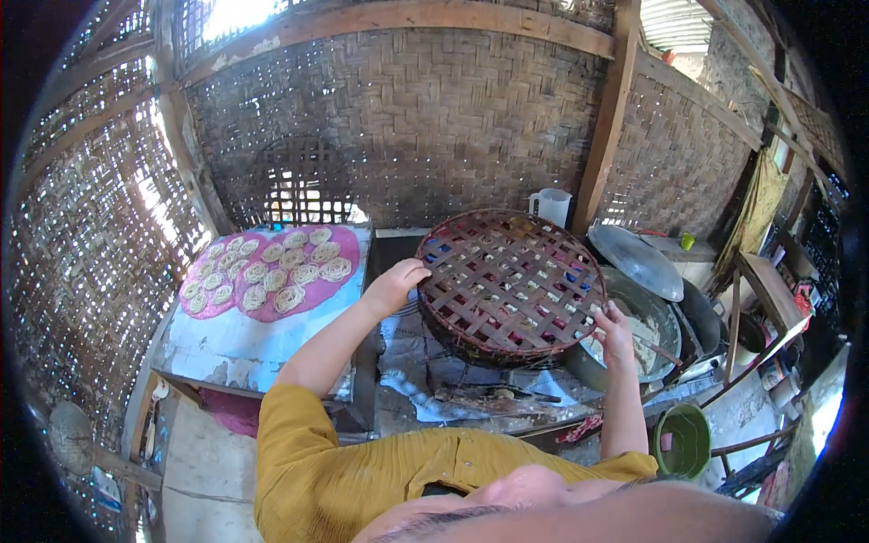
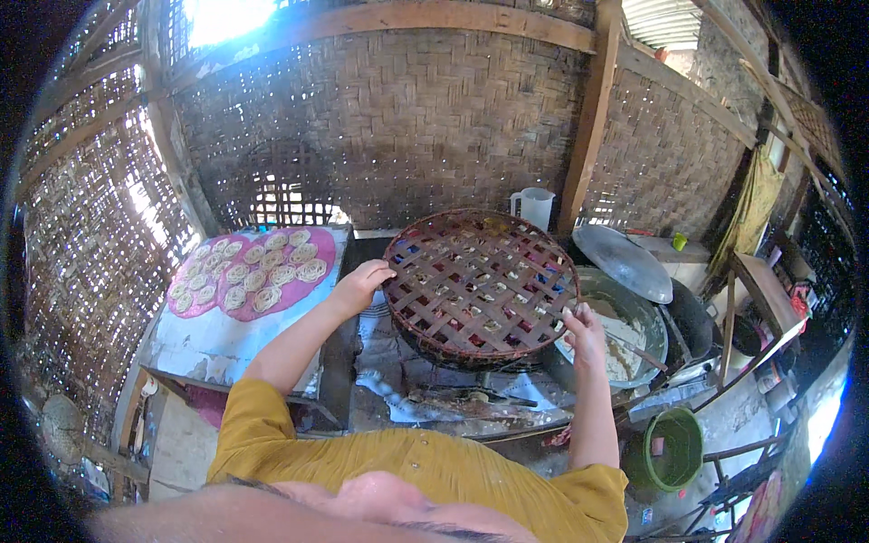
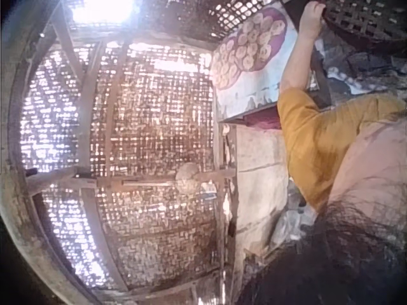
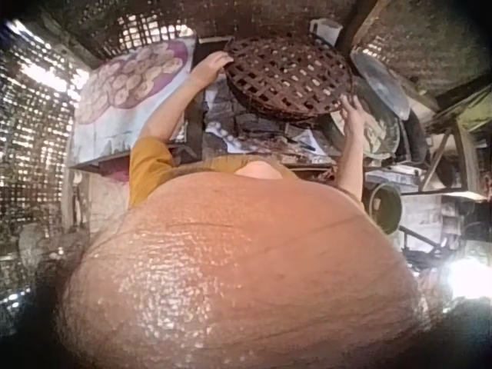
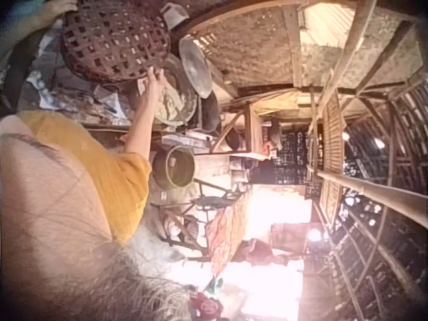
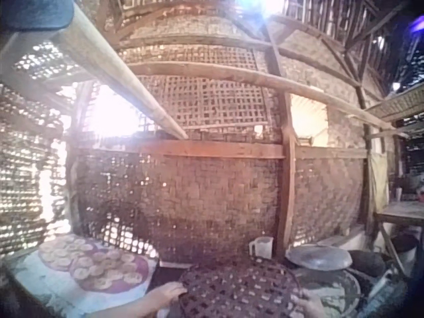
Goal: The person uses a handheld extruder to create spiral patterns of batter on pink circular trays and then places the trays onto a steaming pot.
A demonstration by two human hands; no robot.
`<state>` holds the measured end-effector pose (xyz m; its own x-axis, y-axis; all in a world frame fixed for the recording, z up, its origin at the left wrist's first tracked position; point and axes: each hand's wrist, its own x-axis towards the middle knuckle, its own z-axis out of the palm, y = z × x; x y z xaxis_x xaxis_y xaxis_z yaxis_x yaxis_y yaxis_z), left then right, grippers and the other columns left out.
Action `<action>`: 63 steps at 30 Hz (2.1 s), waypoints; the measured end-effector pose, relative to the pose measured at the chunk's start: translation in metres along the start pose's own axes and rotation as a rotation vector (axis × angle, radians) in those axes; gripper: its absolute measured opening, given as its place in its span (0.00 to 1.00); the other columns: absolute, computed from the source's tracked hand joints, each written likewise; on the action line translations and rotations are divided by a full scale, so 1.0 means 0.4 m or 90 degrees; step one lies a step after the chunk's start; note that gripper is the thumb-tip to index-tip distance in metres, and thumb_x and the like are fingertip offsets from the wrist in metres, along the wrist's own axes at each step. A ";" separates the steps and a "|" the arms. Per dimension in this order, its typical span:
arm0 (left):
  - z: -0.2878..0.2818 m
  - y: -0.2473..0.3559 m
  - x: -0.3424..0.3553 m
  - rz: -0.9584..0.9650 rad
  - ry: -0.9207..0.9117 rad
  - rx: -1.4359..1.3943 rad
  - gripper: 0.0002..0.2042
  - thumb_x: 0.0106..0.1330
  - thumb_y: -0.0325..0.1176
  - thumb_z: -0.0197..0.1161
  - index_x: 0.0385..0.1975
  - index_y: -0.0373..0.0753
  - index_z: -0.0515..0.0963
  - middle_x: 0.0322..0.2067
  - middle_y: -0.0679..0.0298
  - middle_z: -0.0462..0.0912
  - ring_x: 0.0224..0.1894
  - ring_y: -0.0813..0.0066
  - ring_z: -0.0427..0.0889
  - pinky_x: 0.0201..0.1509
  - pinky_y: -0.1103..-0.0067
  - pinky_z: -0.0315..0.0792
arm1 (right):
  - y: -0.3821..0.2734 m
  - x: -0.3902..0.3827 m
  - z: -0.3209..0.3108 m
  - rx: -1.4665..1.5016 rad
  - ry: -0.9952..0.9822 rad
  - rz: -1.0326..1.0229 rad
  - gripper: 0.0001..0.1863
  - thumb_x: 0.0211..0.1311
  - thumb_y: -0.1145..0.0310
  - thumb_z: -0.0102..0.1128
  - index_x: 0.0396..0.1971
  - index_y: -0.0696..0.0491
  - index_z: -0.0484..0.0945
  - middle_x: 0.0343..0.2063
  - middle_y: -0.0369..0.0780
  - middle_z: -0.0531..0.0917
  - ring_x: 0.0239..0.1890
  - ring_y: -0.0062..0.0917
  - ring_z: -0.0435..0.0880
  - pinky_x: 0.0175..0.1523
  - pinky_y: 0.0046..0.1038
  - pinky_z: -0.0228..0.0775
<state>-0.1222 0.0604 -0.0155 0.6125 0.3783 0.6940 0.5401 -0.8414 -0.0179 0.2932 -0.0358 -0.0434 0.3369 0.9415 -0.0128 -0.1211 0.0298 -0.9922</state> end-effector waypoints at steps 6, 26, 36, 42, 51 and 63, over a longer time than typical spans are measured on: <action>-0.097 -0.024 -0.047 -0.102 0.084 0.099 0.15 0.45 0.20 0.51 0.35 0.36 0.71 0.35 0.56 0.72 0.42 0.58 0.70 0.48 0.69 0.65 | -0.065 -0.073 0.058 -0.163 0.229 -0.252 0.30 0.50 0.65 0.58 0.53 0.56 0.60 0.37 0.37 0.70 0.34 0.19 0.68 0.36 0.22 0.61; -0.429 -0.281 -0.675 -0.971 0.695 -0.510 0.17 0.52 0.31 0.56 0.42 0.33 0.68 0.38 0.59 0.69 0.38 0.66 0.70 0.44 0.73 0.66 | 0.150 -0.010 1.077 -0.122 -0.309 -0.274 0.10 0.45 0.70 0.57 0.29 0.58 0.78 0.23 0.41 0.78 0.23 0.27 0.76 0.32 0.24 0.67; -0.411 -0.341 -0.675 -0.951 0.625 -0.498 0.20 0.52 0.27 0.55 0.46 0.32 0.64 0.24 0.65 0.70 0.25 0.78 0.69 0.26 0.84 0.65 | 0.247 0.309 1.345 -0.803 -0.248 -0.370 0.14 0.45 0.65 0.49 0.27 0.57 0.79 0.32 0.47 0.78 0.36 0.37 0.78 0.41 0.33 0.69; -0.397 -0.409 -0.677 -1.039 0.521 -0.354 0.17 0.48 0.28 0.56 0.40 0.32 0.72 0.25 0.62 0.76 0.23 0.76 0.72 0.26 0.81 0.67 | 0.277 0.370 1.376 -0.793 -0.167 -0.251 0.14 0.45 0.64 0.49 0.26 0.58 0.78 0.33 0.48 0.78 0.39 0.39 0.76 0.43 0.32 0.68; -0.395 -0.462 -0.694 -1.051 0.300 -0.059 0.16 0.48 0.35 0.54 0.39 0.40 0.76 0.32 0.53 0.78 0.34 0.65 0.78 0.38 0.74 0.70 | 0.199 0.327 1.431 -0.722 -0.320 -0.383 0.11 0.46 0.64 0.50 0.28 0.48 0.80 0.33 0.44 0.78 0.38 0.36 0.77 0.45 0.31 0.67; -0.550 -0.352 -0.375 -0.775 0.348 0.054 0.14 0.53 0.34 0.53 0.38 0.36 0.75 0.27 0.55 0.79 0.26 0.69 0.77 0.32 0.78 0.69 | -0.156 0.277 1.310 -0.569 -0.339 -0.546 0.12 0.40 0.68 0.51 0.29 0.50 0.79 0.31 0.45 0.79 0.35 0.35 0.77 0.41 0.30 0.68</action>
<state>-0.4172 0.0372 0.0411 -0.5793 0.6465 0.4965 0.6192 -0.0471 0.7838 -0.1514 0.2426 0.0823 -0.4264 0.7572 0.4948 0.6574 0.6352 -0.4054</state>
